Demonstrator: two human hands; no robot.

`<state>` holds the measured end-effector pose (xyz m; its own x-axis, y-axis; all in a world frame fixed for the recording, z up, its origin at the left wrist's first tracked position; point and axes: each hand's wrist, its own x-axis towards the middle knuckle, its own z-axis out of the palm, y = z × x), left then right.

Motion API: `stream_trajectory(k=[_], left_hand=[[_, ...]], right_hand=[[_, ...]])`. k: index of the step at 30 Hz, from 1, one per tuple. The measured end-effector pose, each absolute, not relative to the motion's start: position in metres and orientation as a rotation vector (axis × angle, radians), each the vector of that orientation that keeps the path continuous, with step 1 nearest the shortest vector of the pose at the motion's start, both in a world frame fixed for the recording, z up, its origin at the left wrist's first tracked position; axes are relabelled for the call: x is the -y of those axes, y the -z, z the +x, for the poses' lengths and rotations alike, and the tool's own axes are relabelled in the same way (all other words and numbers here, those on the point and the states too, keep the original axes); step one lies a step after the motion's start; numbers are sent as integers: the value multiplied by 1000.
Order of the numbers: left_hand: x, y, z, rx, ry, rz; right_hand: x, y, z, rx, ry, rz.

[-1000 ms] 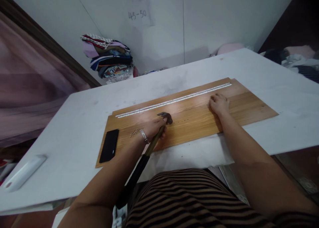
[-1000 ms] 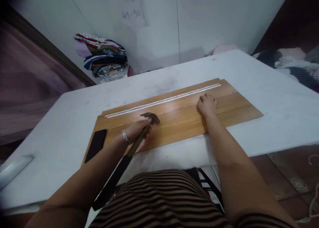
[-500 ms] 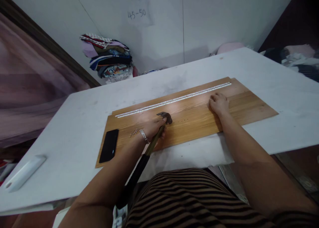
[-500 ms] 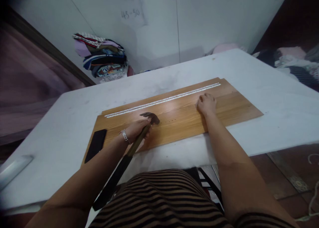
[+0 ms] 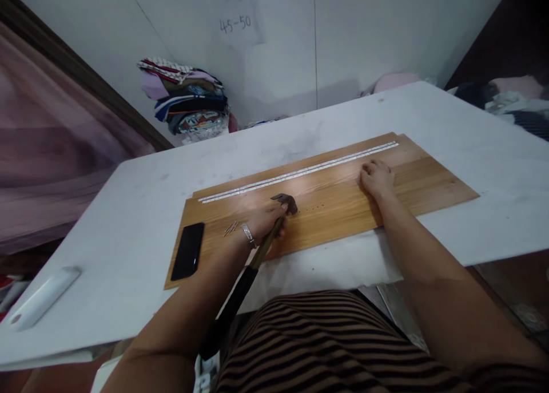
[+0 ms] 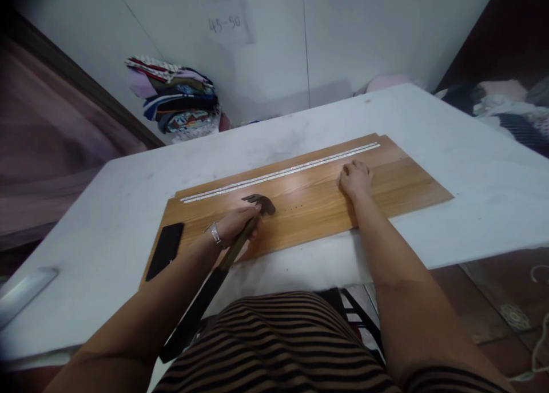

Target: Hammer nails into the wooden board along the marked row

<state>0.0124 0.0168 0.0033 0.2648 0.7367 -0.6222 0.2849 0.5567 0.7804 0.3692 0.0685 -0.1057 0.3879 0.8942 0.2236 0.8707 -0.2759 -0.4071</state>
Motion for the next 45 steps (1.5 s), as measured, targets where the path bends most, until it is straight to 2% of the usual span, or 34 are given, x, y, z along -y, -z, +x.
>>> stream_trajectory(k=[45], left_hand=[[-17, -3, 11, -1302, -386, 1000]], right_hand=[[-69, 107, 369, 1480, -91, -2171]])
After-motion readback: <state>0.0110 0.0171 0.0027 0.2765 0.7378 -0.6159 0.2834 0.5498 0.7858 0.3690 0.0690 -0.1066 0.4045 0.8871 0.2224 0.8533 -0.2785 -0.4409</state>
